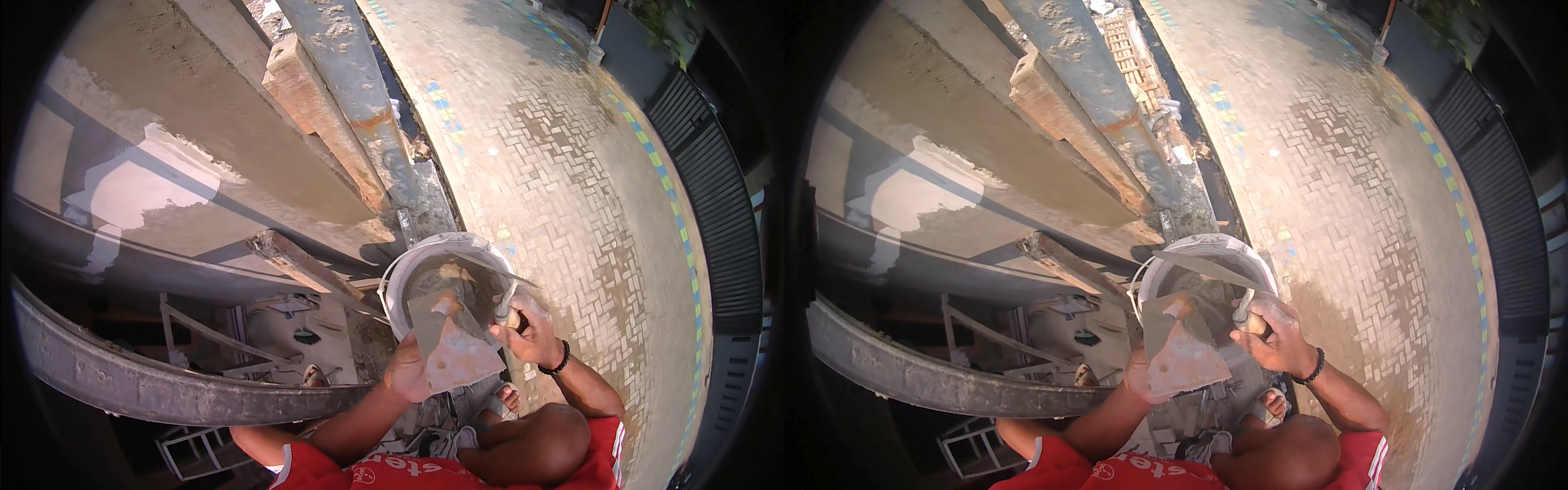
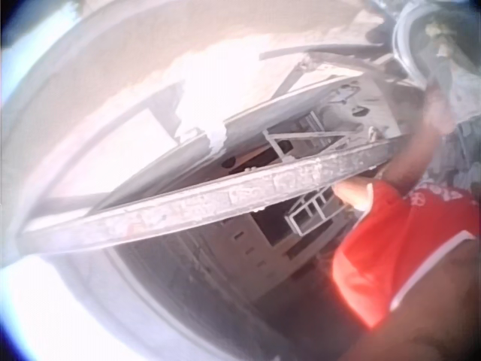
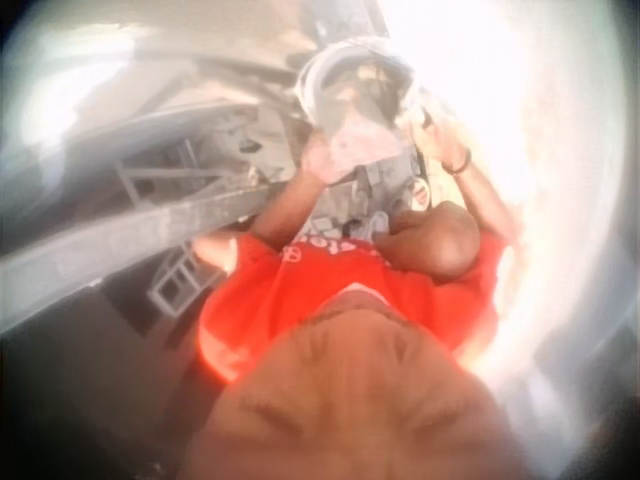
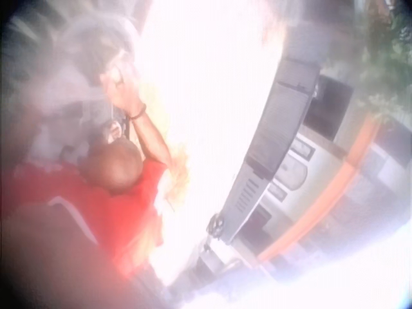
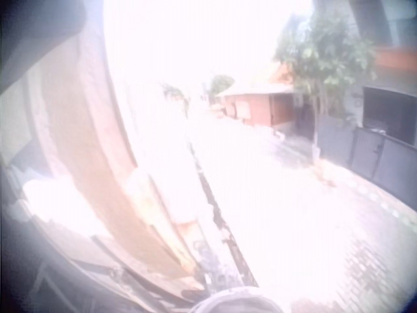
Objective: The person applies plaster to a vertical wall using a trowel and a hawk, smoothing the surface with a float. They repeatedly scoop plaster from a bucket, apply it to the wall, and smooth it out.
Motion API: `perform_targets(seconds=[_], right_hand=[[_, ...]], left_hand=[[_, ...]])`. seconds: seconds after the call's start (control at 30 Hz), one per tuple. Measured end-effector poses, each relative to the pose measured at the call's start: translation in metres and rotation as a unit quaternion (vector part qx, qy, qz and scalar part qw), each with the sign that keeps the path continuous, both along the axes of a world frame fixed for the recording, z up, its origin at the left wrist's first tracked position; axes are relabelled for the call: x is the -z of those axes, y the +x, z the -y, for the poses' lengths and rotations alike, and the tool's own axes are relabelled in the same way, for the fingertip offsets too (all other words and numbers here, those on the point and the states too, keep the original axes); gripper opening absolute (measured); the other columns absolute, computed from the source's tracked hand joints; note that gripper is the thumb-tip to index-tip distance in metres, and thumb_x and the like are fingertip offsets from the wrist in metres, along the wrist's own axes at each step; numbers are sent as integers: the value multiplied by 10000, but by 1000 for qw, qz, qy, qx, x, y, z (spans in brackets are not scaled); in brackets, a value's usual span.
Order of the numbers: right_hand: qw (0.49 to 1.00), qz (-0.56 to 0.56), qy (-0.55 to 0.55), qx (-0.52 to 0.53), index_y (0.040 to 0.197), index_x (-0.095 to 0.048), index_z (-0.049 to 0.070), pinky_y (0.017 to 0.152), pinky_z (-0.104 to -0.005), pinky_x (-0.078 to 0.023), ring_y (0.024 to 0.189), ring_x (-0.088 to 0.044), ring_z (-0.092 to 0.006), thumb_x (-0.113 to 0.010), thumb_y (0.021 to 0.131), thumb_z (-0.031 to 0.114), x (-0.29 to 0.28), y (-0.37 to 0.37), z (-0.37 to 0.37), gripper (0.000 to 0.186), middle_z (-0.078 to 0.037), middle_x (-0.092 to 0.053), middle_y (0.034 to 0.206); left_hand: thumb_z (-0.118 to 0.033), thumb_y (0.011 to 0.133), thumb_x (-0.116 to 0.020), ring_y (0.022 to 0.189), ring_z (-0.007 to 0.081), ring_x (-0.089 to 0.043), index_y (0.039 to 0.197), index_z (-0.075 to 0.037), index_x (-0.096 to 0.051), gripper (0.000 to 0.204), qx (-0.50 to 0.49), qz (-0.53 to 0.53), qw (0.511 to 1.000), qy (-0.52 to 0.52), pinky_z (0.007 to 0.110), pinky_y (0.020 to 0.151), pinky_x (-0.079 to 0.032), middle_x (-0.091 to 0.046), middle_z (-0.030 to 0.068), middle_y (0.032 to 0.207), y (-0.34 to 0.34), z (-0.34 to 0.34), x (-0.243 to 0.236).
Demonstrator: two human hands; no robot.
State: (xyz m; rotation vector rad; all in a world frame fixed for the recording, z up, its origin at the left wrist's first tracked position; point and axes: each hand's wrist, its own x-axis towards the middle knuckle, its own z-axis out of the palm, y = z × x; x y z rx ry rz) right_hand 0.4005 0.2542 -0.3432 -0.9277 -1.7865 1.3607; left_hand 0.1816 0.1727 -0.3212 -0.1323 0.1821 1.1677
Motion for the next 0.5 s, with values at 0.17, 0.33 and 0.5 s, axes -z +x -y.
perform_targets(seconds=[0.17, 0.33, 0.5], right_hand=[[985, -12, 168, -48, 1096, -583, 0, 767, -346, -481, 920, -577, -292, -733, 725, 80, 5, -12, -2, 408, -149, -537, 1038], [986, 32, 145, -77, 1099, -606, 32, 790, -341, -483, 923, -582, -268, -719, 760, 109, 14, -6, 10, 365, -134, -549, 1041], [985, 62, 124, -104, 1109, -631, 58, 818, -352, -486, 955, -585, -255, -702, 799, 140, 20, 9, 11, 328, -120, -559, 1065]], left_hand=[[-210, 793, -705, 1151, 308, -554, 1383, -20, -359, 710, 13, -64, 998, -25, 494, 990, -451, -522, 157, 1282, 5, -4, -3], [-397, 876, -592, 1234, 376, -467, 1424, -94, -332, 678, 6, -55, 998, 42, 576, 979, -431, -432, 164, 1385, 8, -5, 9], [-447, 745, -738, 1307, 337, -404, 1467, -219, -252, 899, 72, -131, 983, -107, 641, 998, -373, -367, 111, 1450, 7, -9, -13]])
